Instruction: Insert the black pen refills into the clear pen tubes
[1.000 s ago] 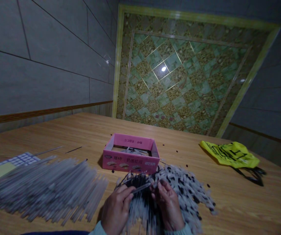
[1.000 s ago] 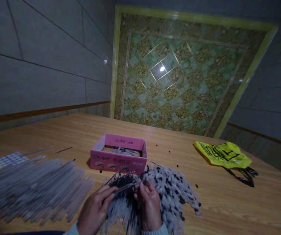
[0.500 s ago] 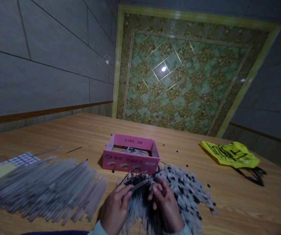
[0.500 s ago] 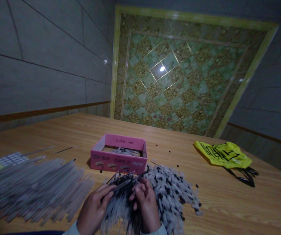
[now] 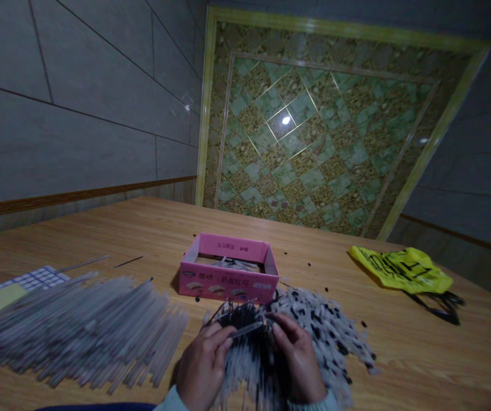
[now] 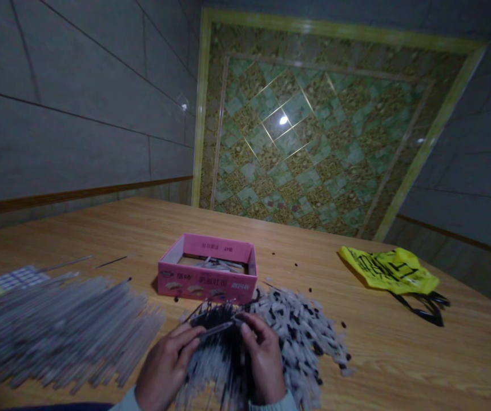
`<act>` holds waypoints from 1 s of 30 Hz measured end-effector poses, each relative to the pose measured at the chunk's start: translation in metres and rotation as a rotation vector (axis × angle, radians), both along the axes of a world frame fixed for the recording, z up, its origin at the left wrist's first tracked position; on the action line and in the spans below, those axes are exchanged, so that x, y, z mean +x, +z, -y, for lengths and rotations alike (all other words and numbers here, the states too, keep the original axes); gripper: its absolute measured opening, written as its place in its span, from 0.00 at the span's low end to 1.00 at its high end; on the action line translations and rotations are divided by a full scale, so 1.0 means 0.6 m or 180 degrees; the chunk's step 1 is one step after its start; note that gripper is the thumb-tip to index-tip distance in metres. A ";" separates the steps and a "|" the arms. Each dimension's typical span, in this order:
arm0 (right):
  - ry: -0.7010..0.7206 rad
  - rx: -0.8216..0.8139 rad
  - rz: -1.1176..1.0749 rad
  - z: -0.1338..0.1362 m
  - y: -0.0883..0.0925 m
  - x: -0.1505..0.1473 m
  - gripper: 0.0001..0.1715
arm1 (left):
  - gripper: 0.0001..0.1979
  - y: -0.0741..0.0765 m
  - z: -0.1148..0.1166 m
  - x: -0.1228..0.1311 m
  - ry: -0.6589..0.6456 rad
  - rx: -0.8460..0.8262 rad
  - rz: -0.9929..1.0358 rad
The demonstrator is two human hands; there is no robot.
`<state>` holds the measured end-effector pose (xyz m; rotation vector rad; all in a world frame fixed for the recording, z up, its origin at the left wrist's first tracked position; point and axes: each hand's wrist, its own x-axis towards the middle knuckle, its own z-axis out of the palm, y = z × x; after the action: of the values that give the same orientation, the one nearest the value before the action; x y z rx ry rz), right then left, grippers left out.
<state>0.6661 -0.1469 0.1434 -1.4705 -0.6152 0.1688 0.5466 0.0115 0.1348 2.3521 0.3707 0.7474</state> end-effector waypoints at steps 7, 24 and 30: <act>0.0206 -0.0224 0.0750 -0.005 0.011 -0.008 0.10 | 0.15 0.002 0.004 -0.005 -0.0018 0.0114 0.0112; -0.0139 -0.0555 0.0550 -0.007 -0.010 -0.011 0.07 | 0.14 0.006 0.016 -0.005 0.0003 0.0058 0.0130; -0.0180 -0.0598 0.0458 -0.011 -0.003 -0.018 0.07 | 0.15 0.013 0.018 -0.010 0.0008 0.0279 0.0117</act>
<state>0.6554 -0.1405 0.1414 -1.6904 -0.6876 0.0784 0.5406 0.0007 0.1428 2.4162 0.3314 0.8223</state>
